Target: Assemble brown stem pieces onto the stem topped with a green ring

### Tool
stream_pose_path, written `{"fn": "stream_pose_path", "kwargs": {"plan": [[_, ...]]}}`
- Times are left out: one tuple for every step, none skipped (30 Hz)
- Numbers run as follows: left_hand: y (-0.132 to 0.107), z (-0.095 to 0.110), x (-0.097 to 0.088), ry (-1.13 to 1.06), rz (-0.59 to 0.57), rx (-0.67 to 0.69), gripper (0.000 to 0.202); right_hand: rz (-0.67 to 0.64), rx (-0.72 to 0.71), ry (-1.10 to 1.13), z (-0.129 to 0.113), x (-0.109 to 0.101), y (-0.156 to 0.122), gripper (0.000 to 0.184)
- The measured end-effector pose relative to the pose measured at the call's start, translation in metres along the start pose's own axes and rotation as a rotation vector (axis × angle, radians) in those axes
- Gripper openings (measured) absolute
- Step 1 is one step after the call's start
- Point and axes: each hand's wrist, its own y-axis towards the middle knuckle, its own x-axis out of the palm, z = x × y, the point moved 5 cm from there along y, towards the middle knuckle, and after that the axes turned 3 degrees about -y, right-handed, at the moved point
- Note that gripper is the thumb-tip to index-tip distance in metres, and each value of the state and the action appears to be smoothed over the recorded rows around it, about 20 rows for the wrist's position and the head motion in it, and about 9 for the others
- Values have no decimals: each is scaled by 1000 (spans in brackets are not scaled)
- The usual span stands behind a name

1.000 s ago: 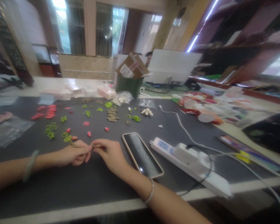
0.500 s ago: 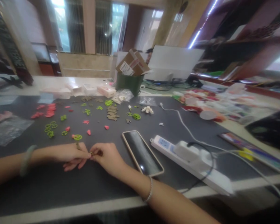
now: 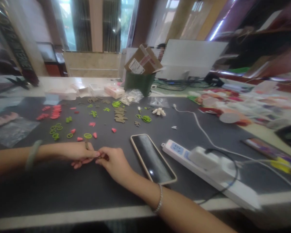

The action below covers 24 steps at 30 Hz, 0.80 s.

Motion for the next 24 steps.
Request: {"fn": "stream_pose_path", "kwargs": {"plan": [[0,1,0,-2,1,0,58,2,-1,-5,0,0,0,8],[-1,2,-1,-2,3,1,58,1,-4,-11,0,0,0,8],[-1,2,-1,0,3,5,57,-1,-11,-17,-1,0,0,8],[-2,3,-1,4,-1,9,56,-5,-22,-22,-2,0,0,9],[-2,3,0,6,-6,15,56,-9,-34,-26,-3,0,0,11],[-3,3,0,9,-14,17,55,-14,-47,-28,-4,1,0,12],[-3,2,1,11,-17,17,55,-18,-61,-27,-5,1,-1,13],[-4,1,1,15,-19,15,55,-20,-74,-29,-5,1,-1,13],[-4,0,2,21,-20,12,54,-21,-86,-36,-6,2,-1,13],[-4,-1,2,27,-13,9,54,-20,-98,-49,-6,2,-1,13],[-4,-1,2,31,-5,5,54,-18,-110,-69,-6,3,-2,13],[-5,-2,2,34,3,0,53,-16,-121,-94,-6,3,-2,13],[-5,-1,3,35,7,-3,53,-14,-131,-123,-6,4,-3,12],[-5,0,3,36,5,-10,53,-14,-143,-154,-6,4,-3,11],[-5,1,3,37,-2,-18,52,-16,-158,-189,-6,5,-4,9],[-6,3,4,45,-17,-26,51,-17,-178,-230,-7,6,-4,9],[-7,5,4,61,-34,-35,50,-11,-206,-282,-7,6,-6,9],[-8,8,4,85,-43,-36,48,4,-241,-343,-8,7,-7,9],[-9,11,4,118,-46,-36,47,22,-280,-410,-8,7,-9,11],[-11,14,3,149,-43,-33,46,43,-321,-475,-9,8,-11,13],[-13,17,3,179,-33,-33,44,62,-361,-532,-9,9,-13,15],[-15,20,3,213,-23,-39,41,78,-397,-577,-9,10,-15,18],[-17,22,3,241,-11,-47,40,87,-424,-606,-9,11,-16,19],[-19,24,3,263,8,-55,39,91,-445,-621,-9,12,-17,20]]}}
